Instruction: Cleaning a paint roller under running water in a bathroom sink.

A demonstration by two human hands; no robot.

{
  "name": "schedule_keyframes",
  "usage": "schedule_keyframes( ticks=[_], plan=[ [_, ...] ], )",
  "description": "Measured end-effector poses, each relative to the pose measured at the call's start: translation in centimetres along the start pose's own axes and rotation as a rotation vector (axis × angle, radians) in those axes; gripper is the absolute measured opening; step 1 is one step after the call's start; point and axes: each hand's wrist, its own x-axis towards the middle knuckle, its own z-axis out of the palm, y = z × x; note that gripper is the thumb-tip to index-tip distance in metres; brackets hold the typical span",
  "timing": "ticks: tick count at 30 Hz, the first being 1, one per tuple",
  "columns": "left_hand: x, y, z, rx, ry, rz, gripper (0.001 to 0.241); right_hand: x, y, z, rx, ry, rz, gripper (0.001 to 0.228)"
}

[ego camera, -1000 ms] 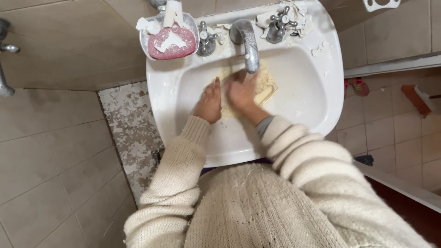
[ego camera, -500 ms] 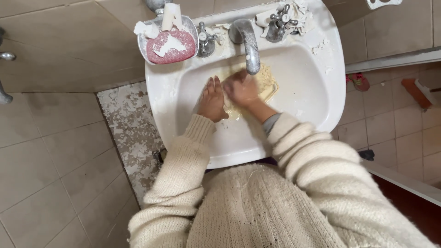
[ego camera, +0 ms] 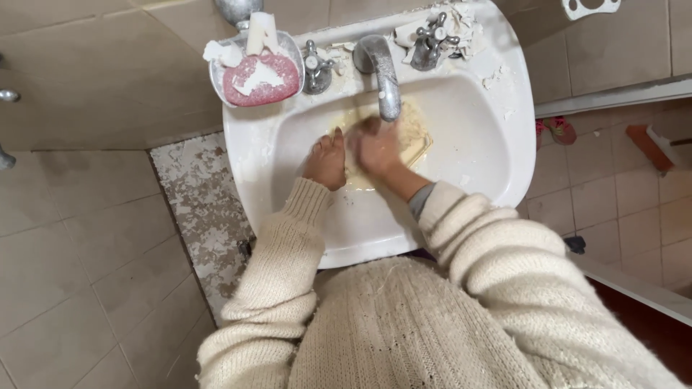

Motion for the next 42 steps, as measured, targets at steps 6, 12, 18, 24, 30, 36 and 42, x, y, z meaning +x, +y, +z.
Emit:
schedule_keyframes(
  ticks=[6,12,18,24,30,36,42],
  plan=[
    [0.2,1.7,-2.1,0.036,-0.147,0.031,0.109,1.2,2.3,-7.1,0.202,-0.261,0.127,0.026],
    [2.3,3.0,3.1,-0.059,0.227,0.083,0.109,0.5,1.7,-8.1,0.460,-0.141,0.289,0.027],
    [4.2,1.8,9.2,0.245,0.462,0.047,0.037,-0.9,2.6,-3.1,0.275,0.069,-0.052,0.029],
    [5.0,2.2,9.7,0.410,0.350,0.022,0.037,0.1,2.5,-3.4,0.110,-0.080,-0.082,0.030],
    [0.9,2.7,0.1,-0.006,0.011,-0.062,0.086,3.8,0.0,-9.2,0.170,-0.475,0.131,0.034],
    [0.0,4.0,0.3,0.174,0.102,-0.098,0.103,1.0,0.7,-1.9,0.257,-0.223,-0.115,0.031],
    [-1.8,4.8,-2.5,-0.087,0.083,-0.053,0.112,-1.9,3.9,-9.7,0.165,-0.122,-0.317,0.031]
  ],
)
